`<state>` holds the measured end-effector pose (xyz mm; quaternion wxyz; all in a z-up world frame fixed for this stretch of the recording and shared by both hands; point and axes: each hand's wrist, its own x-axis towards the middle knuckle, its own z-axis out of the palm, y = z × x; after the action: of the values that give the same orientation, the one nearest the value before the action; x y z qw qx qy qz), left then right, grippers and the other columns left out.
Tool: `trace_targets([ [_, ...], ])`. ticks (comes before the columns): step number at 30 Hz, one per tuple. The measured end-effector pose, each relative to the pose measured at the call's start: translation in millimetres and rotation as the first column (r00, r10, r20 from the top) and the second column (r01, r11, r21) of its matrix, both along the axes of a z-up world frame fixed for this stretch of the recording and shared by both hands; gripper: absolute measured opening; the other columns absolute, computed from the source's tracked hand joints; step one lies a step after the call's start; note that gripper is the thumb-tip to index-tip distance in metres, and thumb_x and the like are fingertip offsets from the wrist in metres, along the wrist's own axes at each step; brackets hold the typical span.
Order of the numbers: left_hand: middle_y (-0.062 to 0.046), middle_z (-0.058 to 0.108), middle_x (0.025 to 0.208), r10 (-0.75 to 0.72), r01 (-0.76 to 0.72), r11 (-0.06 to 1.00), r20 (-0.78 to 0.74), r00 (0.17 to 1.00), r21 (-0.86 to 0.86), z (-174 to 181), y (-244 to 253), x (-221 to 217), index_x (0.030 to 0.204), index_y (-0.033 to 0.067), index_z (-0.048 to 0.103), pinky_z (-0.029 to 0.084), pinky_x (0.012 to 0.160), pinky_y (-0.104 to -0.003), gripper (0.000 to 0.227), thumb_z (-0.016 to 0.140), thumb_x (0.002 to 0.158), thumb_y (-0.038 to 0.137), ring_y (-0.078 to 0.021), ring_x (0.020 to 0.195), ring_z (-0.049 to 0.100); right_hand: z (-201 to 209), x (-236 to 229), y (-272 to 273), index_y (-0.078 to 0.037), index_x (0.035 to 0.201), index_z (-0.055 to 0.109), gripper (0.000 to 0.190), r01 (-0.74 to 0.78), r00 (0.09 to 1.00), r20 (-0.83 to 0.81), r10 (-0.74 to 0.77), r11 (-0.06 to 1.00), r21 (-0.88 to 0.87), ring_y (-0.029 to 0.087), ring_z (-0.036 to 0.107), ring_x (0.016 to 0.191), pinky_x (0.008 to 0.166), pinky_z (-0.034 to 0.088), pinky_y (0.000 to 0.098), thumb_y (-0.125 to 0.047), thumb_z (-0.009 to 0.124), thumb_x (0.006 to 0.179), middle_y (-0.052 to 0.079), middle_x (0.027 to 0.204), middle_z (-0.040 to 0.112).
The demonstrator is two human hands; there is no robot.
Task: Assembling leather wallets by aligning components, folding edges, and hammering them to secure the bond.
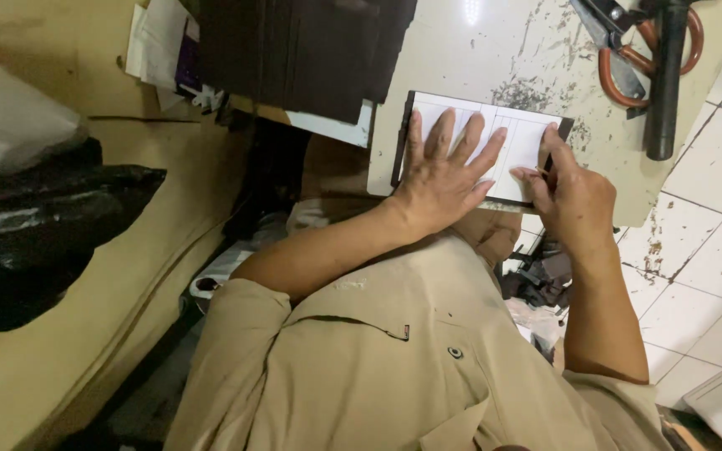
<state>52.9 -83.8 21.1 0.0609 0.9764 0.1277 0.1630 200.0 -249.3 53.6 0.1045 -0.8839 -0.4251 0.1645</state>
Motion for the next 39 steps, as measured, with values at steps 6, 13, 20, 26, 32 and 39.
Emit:
trace_targets([
  [6, -0.014, 0.022, 0.164, -0.100, 0.061, 0.993, -0.427, 0.899, -0.103, 2.0, -0.2, 2.3, 0.164, 0.0220, 0.017, 0.014, 0.115, -0.082, 0.080, 0.049, 0.107, 0.068, -0.0495, 0.150, 0.025, 41.2, 7.2, 24.3, 0.011, 0.130, 0.071, 0.030, -0.017, 0.979, -0.189, 0.075, 0.956, 0.294, 0.033, 0.068, 0.107, 0.092, 0.052, 0.0422, -0.012, 0.074, 0.110, 0.025, 0.122, 0.072],
  [13, -0.011, 0.027, 0.161, -0.095, 0.007, 0.967, -0.337, 0.937, -0.253, -24.7, -9.7, 0.9, 0.152, 0.0271, 0.035, 0.001, 0.119, -0.076, 0.056, 0.043, 0.099, 0.044, -0.0442, 0.153, 0.014, 69.4, -32.1, 95.3, 0.011, 0.113, 0.059, 0.028, -0.148, 0.810, -0.366, 0.458, 0.764, 0.629, 0.033, 0.056, 0.105, 0.091, 0.053, 0.0408, -0.003, 0.036, 0.118, 0.023, 0.112, 0.056],
  [20, -0.006, 0.040, 0.147, -0.088, -0.007, 0.966, -0.353, 0.932, -0.260, 16.7, 13.0, 3.7, 0.155, 0.0373, 0.033, 0.017, 0.120, -0.069, 0.052, 0.040, 0.105, 0.048, -0.0329, 0.135, 0.036, 42.1, -56.4, 120.5, 0.009, 0.108, 0.063, 0.014, -0.386, 0.728, -0.361, 0.583, 0.784, 0.487, 0.031, 0.053, 0.085, 0.075, 0.048, 0.0434, -0.001, 0.053, 0.110, 0.017, 0.095, 0.062],
  [26, -0.006, 0.047, 0.130, -0.022, -0.104, 0.944, -0.374, 0.927, -0.313, -34.3, -17.6, 14.2, 0.150, 0.0380, 0.021, 0.008, 0.127, -0.069, 0.064, 0.042, 0.097, 0.011, -0.0288, 0.127, 0.045, 42.4, -59.0, 128.3, 0.011, 0.107, 0.060, 0.019, -0.395, 0.705, -0.353, 0.614, 0.755, 0.524, 0.038, 0.067, 0.096, 0.088, 0.054, 0.0453, -0.003, 0.048, 0.111, 0.023, 0.103, 0.068],
  [32, -0.011, 0.062, 0.113, 0.058, -0.115, 0.941, -0.184, 0.981, -0.317, -80.6, -30.3, 21.0, 0.126, 0.0231, 0.049, 0.014, 0.125, -0.068, 0.031, 0.050, 0.095, 0.027, -0.0307, 0.124, 0.054, 43.0, -56.3, 131.2, 0.010, 0.107, 0.060, 0.018, -0.423, 0.689, -0.358, 0.630, 0.751, 0.508, 0.033, 0.064, 0.088, 0.083, 0.051, 0.0444, -0.004, 0.049, 0.111, 0.019, 0.096, 0.065],
  [39, -0.016, 0.077, 0.096, 0.136, -0.124, 0.939, 0.016, 0.991, -0.320, -100.7, -31.1, 27.2, 0.101, 0.0079, 0.077, 0.020, 0.122, -0.068, 0.041, 0.057, 0.093, 0.043, -0.0327, 0.122, 0.062, 21.6, -35.4, 130.4, 0.003, 0.105, 0.067, 0.012, -0.458, 0.744, -0.224, 0.630, 0.724, 0.516, 0.036, 0.072, 0.082, 0.081, 0.055, 0.0472, -0.003, 0.058, 0.109, 0.018, 0.094, 0.072],
])
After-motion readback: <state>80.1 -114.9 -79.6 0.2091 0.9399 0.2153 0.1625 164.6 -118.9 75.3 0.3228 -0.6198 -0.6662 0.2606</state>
